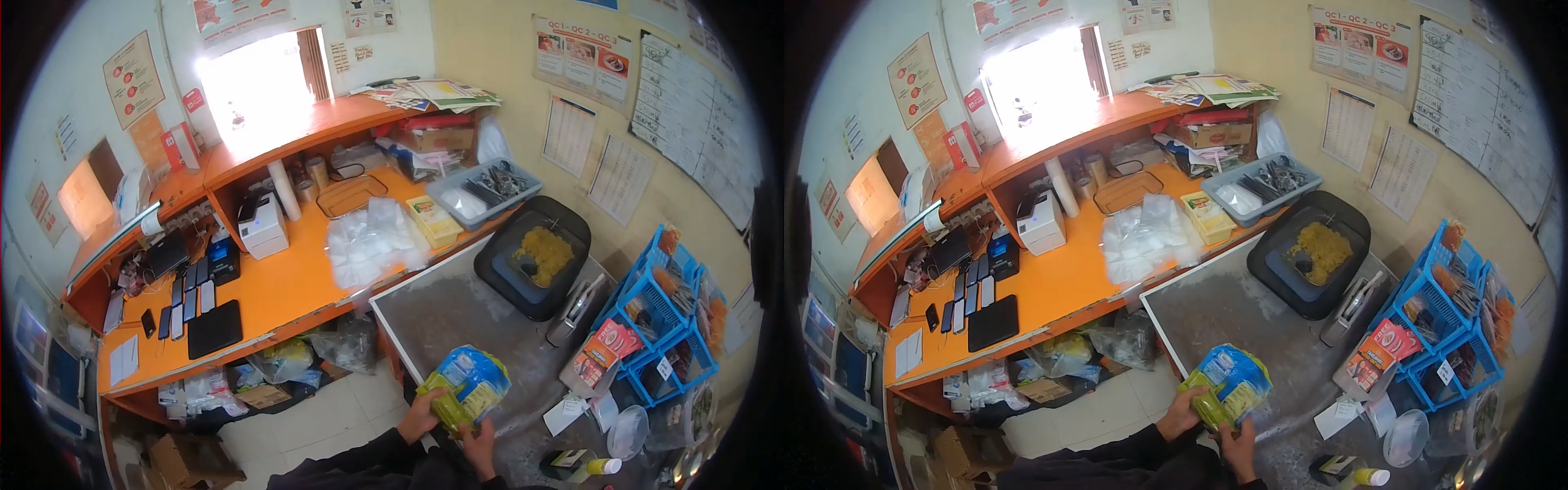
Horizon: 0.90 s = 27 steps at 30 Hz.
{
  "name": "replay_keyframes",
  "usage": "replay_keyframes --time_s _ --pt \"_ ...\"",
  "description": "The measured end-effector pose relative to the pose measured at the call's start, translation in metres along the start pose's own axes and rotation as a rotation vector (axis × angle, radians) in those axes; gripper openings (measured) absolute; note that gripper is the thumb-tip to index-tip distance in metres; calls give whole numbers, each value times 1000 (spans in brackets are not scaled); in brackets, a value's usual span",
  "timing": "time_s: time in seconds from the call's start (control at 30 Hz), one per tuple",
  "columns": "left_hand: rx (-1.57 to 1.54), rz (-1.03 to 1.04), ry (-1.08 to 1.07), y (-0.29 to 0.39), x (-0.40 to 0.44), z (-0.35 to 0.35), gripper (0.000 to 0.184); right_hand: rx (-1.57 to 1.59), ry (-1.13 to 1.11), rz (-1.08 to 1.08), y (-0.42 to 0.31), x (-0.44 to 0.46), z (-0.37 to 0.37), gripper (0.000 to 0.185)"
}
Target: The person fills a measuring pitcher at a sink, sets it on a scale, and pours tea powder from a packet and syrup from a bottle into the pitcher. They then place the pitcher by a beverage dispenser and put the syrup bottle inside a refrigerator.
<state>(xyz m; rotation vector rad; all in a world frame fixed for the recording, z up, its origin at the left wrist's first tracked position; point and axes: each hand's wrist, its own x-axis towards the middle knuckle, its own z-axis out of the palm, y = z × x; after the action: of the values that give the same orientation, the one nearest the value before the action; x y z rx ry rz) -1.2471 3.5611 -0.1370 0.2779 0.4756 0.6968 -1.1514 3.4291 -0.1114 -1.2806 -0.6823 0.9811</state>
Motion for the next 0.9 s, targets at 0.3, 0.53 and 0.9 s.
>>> replay_keyframes --time_s 0.3,0.53,0.9 --pt "-123 -42 106 -7 13 -13 26 -112 -9 10 -17 1 4 33" --pt "-434 -247 -230 8 14 -35 26 -718 -251 -388 -59 4 19 40" --pt "26 23 13 4 2 29 29 -464 135 -226 -35 4 14 61"
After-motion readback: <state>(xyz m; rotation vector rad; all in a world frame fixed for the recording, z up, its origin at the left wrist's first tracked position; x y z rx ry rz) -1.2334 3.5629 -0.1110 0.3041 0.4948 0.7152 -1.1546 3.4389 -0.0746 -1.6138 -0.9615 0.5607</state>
